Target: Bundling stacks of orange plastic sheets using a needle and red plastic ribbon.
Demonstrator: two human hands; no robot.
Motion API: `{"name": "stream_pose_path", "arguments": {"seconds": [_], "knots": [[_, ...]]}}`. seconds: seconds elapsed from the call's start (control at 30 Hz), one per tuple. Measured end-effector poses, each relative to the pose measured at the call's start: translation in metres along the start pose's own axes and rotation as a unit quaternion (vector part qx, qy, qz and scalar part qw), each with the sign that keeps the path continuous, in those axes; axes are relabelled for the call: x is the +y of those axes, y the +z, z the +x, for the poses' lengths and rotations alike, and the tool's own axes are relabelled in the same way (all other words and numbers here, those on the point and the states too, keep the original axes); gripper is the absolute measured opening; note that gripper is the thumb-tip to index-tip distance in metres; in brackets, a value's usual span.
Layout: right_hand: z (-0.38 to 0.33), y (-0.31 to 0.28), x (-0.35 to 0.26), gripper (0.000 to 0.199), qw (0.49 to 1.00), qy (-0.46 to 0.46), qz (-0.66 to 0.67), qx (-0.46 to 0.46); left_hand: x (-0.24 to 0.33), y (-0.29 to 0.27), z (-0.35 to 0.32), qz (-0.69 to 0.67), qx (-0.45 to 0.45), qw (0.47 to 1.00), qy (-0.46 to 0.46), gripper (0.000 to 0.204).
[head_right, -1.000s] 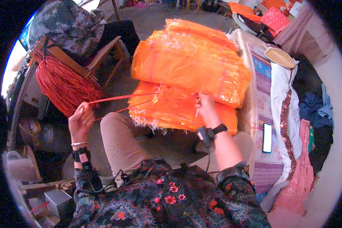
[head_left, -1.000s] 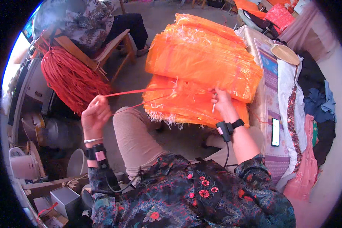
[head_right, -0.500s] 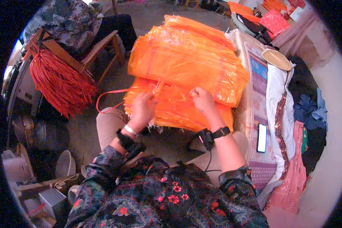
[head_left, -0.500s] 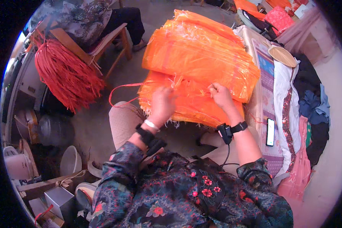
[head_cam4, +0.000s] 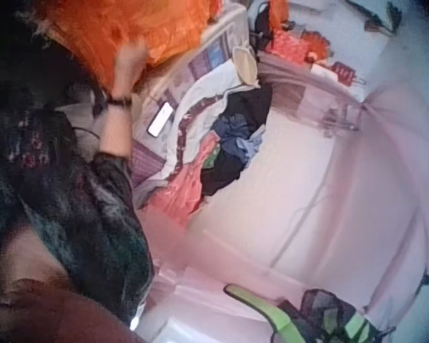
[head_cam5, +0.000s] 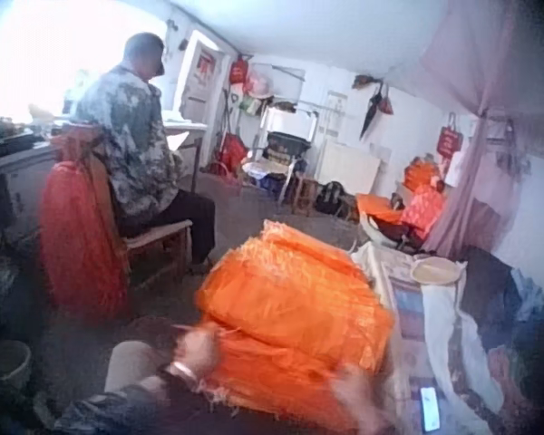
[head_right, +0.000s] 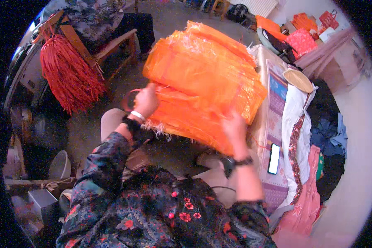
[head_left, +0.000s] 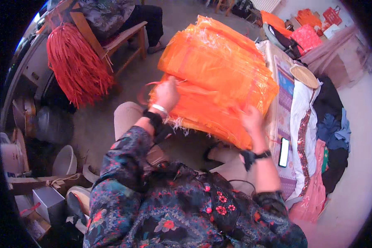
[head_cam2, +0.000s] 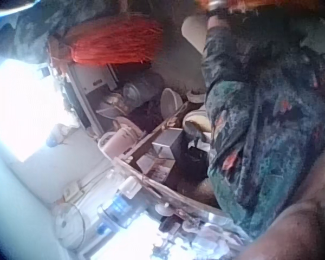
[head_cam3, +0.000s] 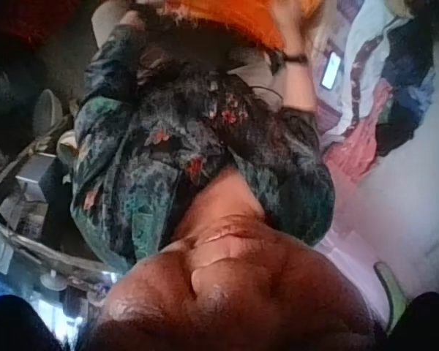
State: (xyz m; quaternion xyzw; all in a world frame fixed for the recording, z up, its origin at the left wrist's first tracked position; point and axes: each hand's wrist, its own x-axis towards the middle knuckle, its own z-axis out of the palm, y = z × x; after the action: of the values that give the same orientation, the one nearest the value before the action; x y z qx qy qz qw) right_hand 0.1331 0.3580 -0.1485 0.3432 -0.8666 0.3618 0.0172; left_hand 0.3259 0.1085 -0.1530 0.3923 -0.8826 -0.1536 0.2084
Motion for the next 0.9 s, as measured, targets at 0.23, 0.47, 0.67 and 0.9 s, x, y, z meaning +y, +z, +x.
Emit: {"name": "stream_pose_path", "arguments": {"seconds": [0.23,0.47,0.67,0.9], "knots": [[-0.062,-0.083,0.061,0.008,0.992,0.039,0.089,0.077,-0.046,-0.022,-0.011,0.025,0.004,0.988,0.154,0.023],[-0.09,-0.051,0.06,0.011,0.958,0.029,-0.213,-0.189,-0.086,0.002,-0.029,0.149,-0.045,0.925,0.346,0.027],[-0.077,-0.063,0.044,0.017,0.937,0.098,-0.133,-0.308,-0.089,-0.008,-0.032,0.157,-0.068,0.926,0.338,0.026],[-0.075,-0.067,0.038,0.019,0.907,0.1,-0.245,-0.328,-0.095,0.009,-0.038,-0.1,-0.033,0.977,0.185,0.016]]}}
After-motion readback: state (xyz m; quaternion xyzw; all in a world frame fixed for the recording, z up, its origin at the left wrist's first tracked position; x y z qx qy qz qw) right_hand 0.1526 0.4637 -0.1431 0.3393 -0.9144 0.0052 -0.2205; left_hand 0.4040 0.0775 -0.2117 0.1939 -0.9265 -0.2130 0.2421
